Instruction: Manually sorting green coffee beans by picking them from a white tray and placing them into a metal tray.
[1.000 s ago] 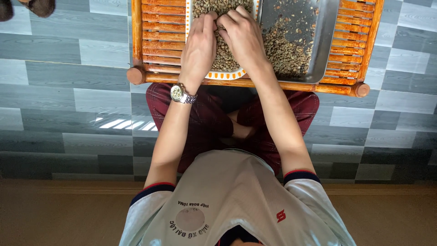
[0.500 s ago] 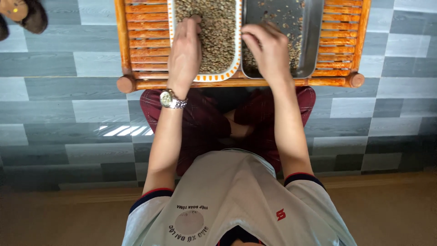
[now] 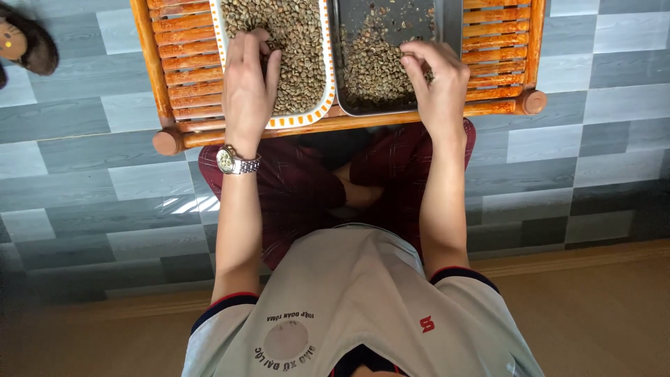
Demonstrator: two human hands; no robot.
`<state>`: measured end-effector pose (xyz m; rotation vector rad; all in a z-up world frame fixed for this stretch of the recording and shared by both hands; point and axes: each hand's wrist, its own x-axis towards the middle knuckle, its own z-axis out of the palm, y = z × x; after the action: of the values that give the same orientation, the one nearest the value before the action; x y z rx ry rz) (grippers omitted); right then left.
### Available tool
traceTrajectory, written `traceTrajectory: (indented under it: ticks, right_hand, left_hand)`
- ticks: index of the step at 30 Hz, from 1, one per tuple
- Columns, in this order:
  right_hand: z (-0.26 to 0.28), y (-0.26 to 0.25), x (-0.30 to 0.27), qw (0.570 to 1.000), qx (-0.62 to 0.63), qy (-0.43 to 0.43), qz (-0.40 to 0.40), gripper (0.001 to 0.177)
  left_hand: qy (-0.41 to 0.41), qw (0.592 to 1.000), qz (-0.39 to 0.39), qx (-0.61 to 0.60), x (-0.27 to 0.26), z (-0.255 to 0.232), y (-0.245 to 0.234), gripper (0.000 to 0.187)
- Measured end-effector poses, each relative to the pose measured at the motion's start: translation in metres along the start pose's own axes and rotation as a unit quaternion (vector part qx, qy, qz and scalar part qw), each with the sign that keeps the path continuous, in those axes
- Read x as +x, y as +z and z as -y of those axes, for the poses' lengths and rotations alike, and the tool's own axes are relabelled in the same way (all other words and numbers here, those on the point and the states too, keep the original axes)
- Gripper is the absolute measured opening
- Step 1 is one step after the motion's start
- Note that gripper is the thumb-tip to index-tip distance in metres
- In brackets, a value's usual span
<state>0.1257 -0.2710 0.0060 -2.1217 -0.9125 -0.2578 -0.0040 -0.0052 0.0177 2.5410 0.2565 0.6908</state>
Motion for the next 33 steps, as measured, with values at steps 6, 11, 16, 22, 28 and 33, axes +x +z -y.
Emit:
traceTrajectory:
  ticks: [6,11,16,22,28,33]
  right_hand:
    - [-0.008,-0.001,-0.005,1.000,0.007,-0.009,0.018,0.027]
    - [0.008,-0.012,0.003,1.000,0.000,-0.017,0.019,0.024]
    - [0.032,-0.013,0.023,0.999,0.016,-0.032,0.032,0.019]
    - [0.049,0.030,0.063,0.988,-0.006,-0.137,0.076,0.026]
    - [0.078,0.073,0.096,0.976,-0.016,-0.183,0.119,0.042]
    - [0.070,0.118,0.108,0.974,-0.042,-0.142,0.173,0.061]
  left_hand:
    - [-0.003,1.000,0.003,-0.012,0.001,-0.003,-0.003,0.024]
    - [-0.003,1.000,-0.012,0.014,-0.004,0.015,0.015,0.020]
    - [-0.009,1.000,-0.017,-0.002,-0.002,0.012,0.011,0.017]
    - [-0.017,0.999,-0.019,-0.028,-0.002,0.008,0.002,0.021]
    - [-0.023,0.999,-0.010,-0.036,-0.002,0.009,-0.002,0.019]
    - [-0.019,0.999,-0.014,-0.040,-0.001,0.012,0.001,0.016]
